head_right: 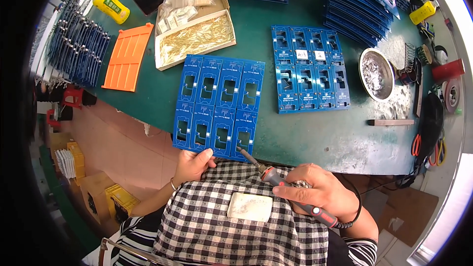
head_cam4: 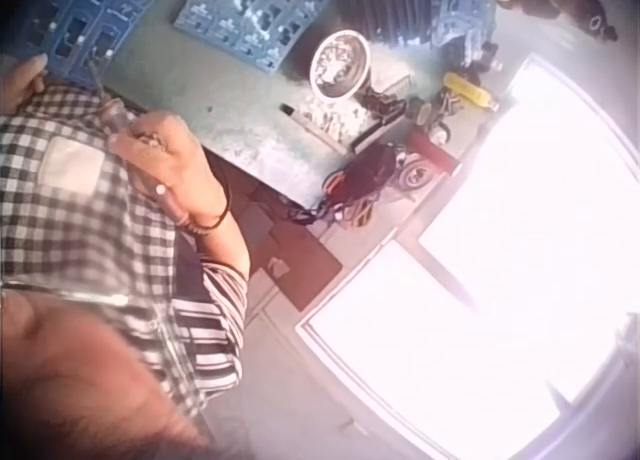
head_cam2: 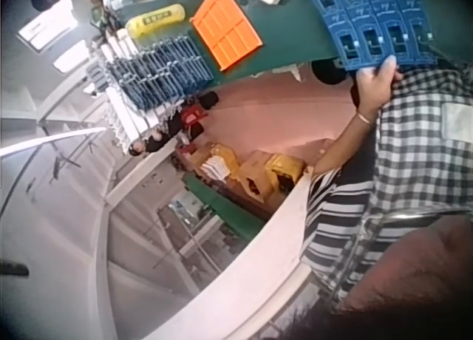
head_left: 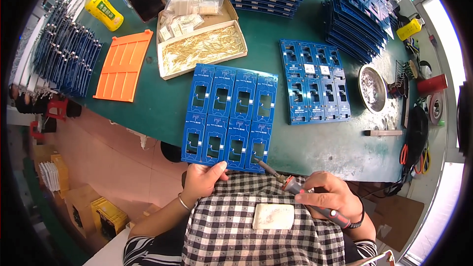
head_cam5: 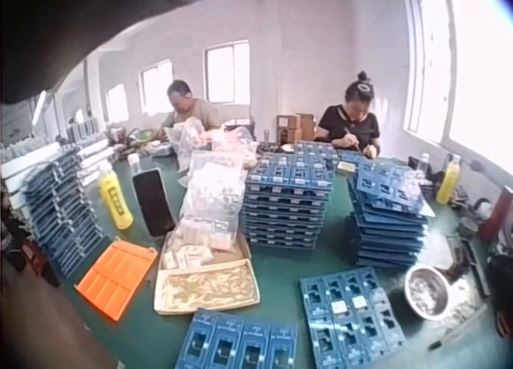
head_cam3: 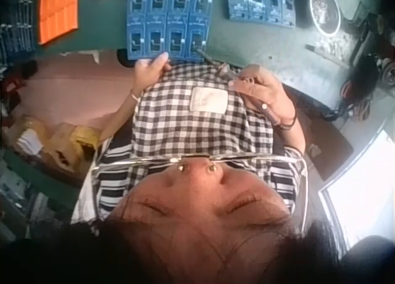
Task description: The person solders components onto a circuit board panel using a soldering iron and solder wire, inserts components into another board by hand, and solders them with the soldering iron.
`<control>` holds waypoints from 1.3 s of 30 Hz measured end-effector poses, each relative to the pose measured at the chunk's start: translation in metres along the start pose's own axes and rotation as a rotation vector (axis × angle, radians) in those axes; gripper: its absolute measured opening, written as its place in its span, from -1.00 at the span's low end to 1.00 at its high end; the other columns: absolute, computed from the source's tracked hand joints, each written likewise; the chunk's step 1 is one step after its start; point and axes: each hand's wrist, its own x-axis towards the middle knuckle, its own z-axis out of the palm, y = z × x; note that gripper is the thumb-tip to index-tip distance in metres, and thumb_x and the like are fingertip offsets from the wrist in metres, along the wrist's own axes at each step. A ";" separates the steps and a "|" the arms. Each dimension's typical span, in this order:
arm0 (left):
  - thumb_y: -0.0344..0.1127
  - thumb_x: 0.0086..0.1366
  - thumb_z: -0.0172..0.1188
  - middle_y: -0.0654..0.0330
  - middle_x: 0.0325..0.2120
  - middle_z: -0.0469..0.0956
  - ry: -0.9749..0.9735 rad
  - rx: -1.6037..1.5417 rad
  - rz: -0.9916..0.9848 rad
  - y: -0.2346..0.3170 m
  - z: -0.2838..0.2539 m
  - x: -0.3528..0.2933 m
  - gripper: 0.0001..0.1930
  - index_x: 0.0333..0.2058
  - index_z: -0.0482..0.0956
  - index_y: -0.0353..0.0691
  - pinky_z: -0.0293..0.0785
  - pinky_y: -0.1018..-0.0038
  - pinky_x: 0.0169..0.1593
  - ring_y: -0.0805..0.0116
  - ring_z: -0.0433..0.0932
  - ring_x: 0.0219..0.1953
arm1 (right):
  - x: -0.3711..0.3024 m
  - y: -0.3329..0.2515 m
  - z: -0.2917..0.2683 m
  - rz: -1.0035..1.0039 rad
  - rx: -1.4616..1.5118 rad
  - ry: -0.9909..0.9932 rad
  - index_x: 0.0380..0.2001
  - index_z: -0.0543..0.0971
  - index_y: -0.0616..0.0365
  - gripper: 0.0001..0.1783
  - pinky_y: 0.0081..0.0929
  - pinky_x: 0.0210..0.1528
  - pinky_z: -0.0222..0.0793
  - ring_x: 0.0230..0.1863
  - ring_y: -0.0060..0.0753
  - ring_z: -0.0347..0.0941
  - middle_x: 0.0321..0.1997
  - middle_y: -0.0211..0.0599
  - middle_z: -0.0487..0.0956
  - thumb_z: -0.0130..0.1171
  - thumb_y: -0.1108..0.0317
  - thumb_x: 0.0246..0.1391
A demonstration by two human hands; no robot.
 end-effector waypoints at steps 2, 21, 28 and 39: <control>-0.41 0.28 0.12 0.17 -0.42 0.59 0.013 0.012 0.007 -0.001 0.001 0.000 -0.84 -0.20 0.54 -0.35 0.55 0.57 -0.43 0.51 0.54 -0.52 | 0.000 0.000 -0.001 0.006 -0.001 -0.018 -0.13 0.63 0.03 -0.42 -0.40 -0.26 0.45 -0.31 -0.29 0.48 -0.26 -0.33 0.44 0.33 0.59 -0.40; -0.45 0.26 0.11 0.18 -0.41 0.58 0.022 -0.011 0.011 -0.004 0.001 0.000 -0.84 -0.19 0.54 -0.35 0.55 0.61 -0.47 0.54 0.53 -0.51 | 0.011 -0.002 -0.013 0.039 -0.064 -0.185 -0.08 0.60 0.01 -0.39 -0.34 -0.18 0.45 -0.20 -0.27 0.46 -0.19 -0.31 0.42 0.35 0.46 -0.39; -0.45 0.26 0.12 0.19 -0.41 0.58 0.016 -0.028 0.008 -0.005 0.001 0.001 -0.84 -0.21 0.55 -0.35 0.55 0.62 -0.47 0.55 0.53 -0.52 | 0.012 -0.002 -0.015 0.036 -0.072 -0.191 -0.08 0.60 0.01 -0.40 -0.35 -0.19 0.45 -0.23 -0.28 0.46 -0.19 -0.30 0.43 0.35 0.44 -0.39; -0.45 0.26 0.12 0.19 -0.41 0.58 0.015 -0.044 0.020 -0.007 0.000 0.001 -0.84 -0.21 0.53 -0.35 0.55 0.61 -0.46 0.54 0.54 -0.51 | 0.017 -0.003 -0.014 0.035 -0.108 -0.177 -0.10 0.60 -0.02 -0.45 -0.39 -0.22 0.46 -0.28 -0.31 0.46 -0.21 -0.32 0.44 0.36 0.43 -0.32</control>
